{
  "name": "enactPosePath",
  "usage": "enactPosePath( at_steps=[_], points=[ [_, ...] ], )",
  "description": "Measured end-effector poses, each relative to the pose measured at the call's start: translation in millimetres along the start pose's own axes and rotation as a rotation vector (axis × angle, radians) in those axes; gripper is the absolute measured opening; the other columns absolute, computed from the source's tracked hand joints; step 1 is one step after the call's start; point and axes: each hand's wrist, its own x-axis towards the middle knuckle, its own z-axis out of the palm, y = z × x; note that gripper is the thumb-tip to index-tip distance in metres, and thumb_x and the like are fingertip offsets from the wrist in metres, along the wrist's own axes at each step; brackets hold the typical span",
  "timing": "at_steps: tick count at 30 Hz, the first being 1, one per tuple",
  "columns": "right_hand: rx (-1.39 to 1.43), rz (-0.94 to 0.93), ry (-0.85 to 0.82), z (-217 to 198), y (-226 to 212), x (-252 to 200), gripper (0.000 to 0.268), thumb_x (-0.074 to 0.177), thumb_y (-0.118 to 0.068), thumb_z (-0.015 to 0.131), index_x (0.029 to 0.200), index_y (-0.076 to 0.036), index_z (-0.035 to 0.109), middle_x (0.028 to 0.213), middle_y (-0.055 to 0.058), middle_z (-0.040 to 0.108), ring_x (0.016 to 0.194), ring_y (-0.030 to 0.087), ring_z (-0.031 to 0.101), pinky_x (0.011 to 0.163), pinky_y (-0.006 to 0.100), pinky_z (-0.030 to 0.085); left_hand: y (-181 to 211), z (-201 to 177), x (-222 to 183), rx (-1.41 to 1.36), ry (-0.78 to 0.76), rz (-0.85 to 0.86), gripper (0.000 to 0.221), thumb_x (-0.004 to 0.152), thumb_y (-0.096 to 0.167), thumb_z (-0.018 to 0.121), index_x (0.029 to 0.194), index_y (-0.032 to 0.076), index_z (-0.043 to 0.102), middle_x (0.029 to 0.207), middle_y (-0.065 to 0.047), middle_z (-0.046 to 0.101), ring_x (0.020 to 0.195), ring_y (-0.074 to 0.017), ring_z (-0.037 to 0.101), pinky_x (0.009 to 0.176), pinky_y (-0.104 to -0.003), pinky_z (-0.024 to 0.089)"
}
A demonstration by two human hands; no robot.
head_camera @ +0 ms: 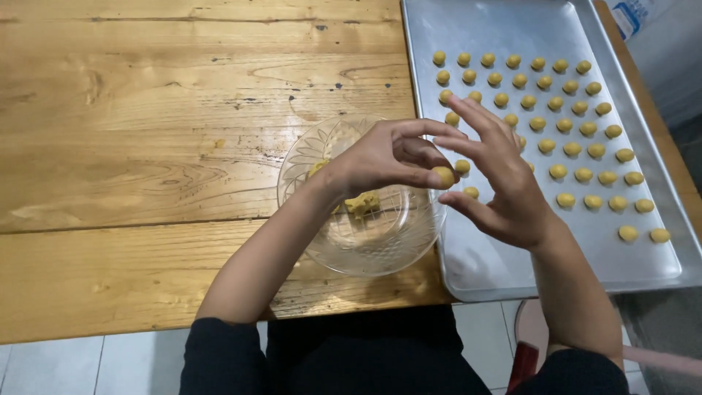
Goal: Rolling small pieces of dough into uniform balls and arranging them on a baking tray.
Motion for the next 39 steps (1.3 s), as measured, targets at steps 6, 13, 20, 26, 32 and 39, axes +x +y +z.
enactPosePath(
  at_steps=[6,13,20,26,32,39],
  points=[
    [0.006,-0.015,-0.055,-15.3,-5.2,-15.4,0.025,0.1,-0.021,0.065,0.119,-0.006,0.064,0.158,0.029,0.037,0.153,0.045,0.035,0.128,0.063,0.028,-2.6,18.4,-2.0,0.157,-0.111,0.124,0.062,0.08,0.021,0.086,0.135,0.01,0.06,0.102,-0.005,0.076,0.098,-0.0149,0.074,0.09,-0.031,0.066],
    [-0.251,0.13,-0.113,-77.2,-3.9,-75.2,0.033,0.092,-0.018,0.073,0.121,-0.005,0.063,0.151,0.028,0.047,0.146,0.042,0.044,0.121,0.059,0.037,-8.8,42.4,-4.4,0.328,-0.193,0.126,0.097,0.081,0.047,0.08,0.158,0.025,0.025,0.149,-0.019,0.059,0.135,-0.0345,0.065,0.111,-0.051,0.056],
    [-0.365,0.722,-0.095,-128.3,22.8,-172.5,0.032,0.096,-0.013,0.075,0.121,0.006,0.07,0.122,0.02,0.069,0.107,0.03,0.064,0.089,0.041,0.053,-4.5,48.9,0.1,0.447,-0.125,-0.093,0.093,0.08,0.042,0.076,0.157,0.025,0.025,0.149,-0.015,0.057,0.129,-0.0282,0.064,0.107,-0.044,0.053],
    [-0.342,1.119,-0.062,-96.5,66.3,-222.9,0.021,0.097,-0.011,0.073,0.115,0.0,0.075,0.111,0.013,0.073,0.096,0.025,0.065,0.085,0.039,0.051,-5.2,57.0,4.7,0.463,-0.164,-0.206,0.1,0.077,0.048,0.073,0.159,0.022,0.021,0.153,-0.016,0.051,0.129,-0.0274,0.062,0.107,-0.042,0.052],
    [-0.424,1.266,-0.065,-70.7,97.1,-235.4,0.027,0.098,-0.021,0.072,0.111,0.003,0.075,0.111,0.017,0.073,0.1,0.031,0.065,0.087,0.043,0.051,-1.9,56.1,4.5,0.491,-0.159,-0.171,0.096,0.079,0.05,0.07,0.158,0.021,0.024,0.151,-0.014,0.054,0.129,-0.0253,0.062,0.109,-0.042,0.05],
    [-0.373,1.201,-0.047,-71.3,93.3,-245.4,0.045,0.088,-0.022,0.083,0.12,0.008,0.071,0.115,0.021,0.071,0.104,0.033,0.065,0.089,0.043,0.05,14.1,47.9,-4.0,0.63,-0.108,-0.164,0.09,0.079,0.058,0.065,0.156,0.026,0.03,0.151,-0.012,0.055,0.131,-0.0247,0.061,0.107,-0.047,0.05]
  ],
)
